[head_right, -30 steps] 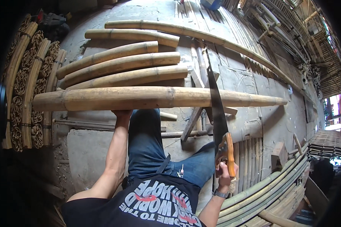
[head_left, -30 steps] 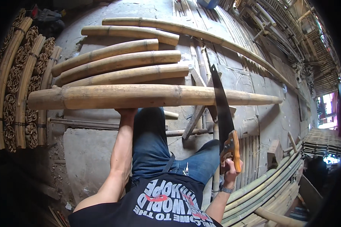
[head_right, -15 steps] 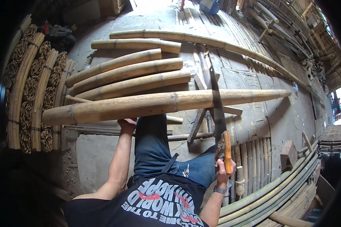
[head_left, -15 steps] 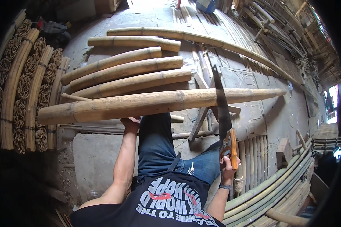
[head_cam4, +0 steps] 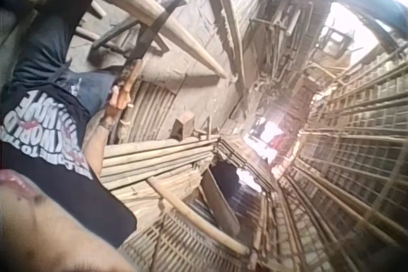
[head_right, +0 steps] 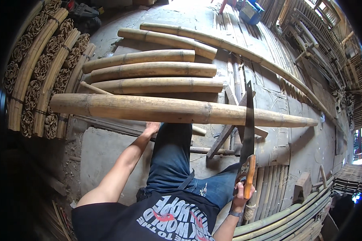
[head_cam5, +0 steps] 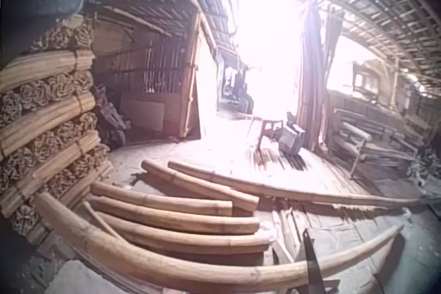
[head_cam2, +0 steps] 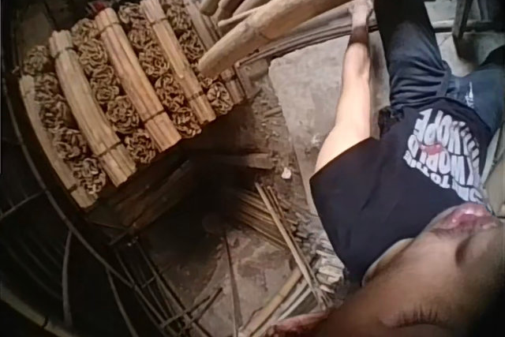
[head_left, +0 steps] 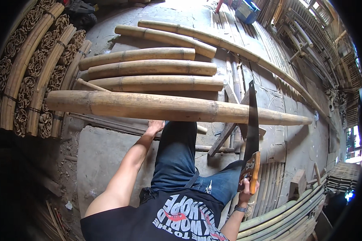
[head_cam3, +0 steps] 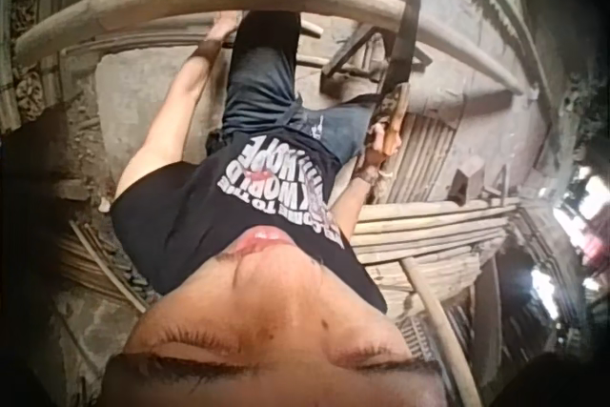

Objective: Sawing through a long piece of bamboo pole placed on a wooden support.

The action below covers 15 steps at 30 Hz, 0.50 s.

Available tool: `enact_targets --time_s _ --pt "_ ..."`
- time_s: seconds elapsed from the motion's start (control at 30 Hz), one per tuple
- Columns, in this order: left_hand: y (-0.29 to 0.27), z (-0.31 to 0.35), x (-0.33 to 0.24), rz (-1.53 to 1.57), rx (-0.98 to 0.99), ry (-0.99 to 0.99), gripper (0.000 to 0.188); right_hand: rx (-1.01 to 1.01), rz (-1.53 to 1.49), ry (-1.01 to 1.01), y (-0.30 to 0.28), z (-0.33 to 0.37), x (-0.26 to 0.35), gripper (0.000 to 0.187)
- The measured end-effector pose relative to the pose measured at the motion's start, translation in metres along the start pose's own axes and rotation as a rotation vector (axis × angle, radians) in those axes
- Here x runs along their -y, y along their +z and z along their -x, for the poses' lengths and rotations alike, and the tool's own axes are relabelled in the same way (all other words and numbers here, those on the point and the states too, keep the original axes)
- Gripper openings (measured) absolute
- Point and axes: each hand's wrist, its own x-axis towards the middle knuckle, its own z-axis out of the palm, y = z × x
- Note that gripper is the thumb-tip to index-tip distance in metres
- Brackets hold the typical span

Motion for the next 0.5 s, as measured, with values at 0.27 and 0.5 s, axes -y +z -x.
enact_targets --time_s 0.27,0.5 --pt "0.036 -0.035 0.028 -0.412 0.417 0.233 0.036 0.073 0.282 -0.057 0.003 0.011 -0.004 0.015" --pt "-0.015 0.022 0.059 -0.2 0.168 0.484 0.028 -0.047 0.225 -0.059 0.008 0.016 -0.023 0.018"
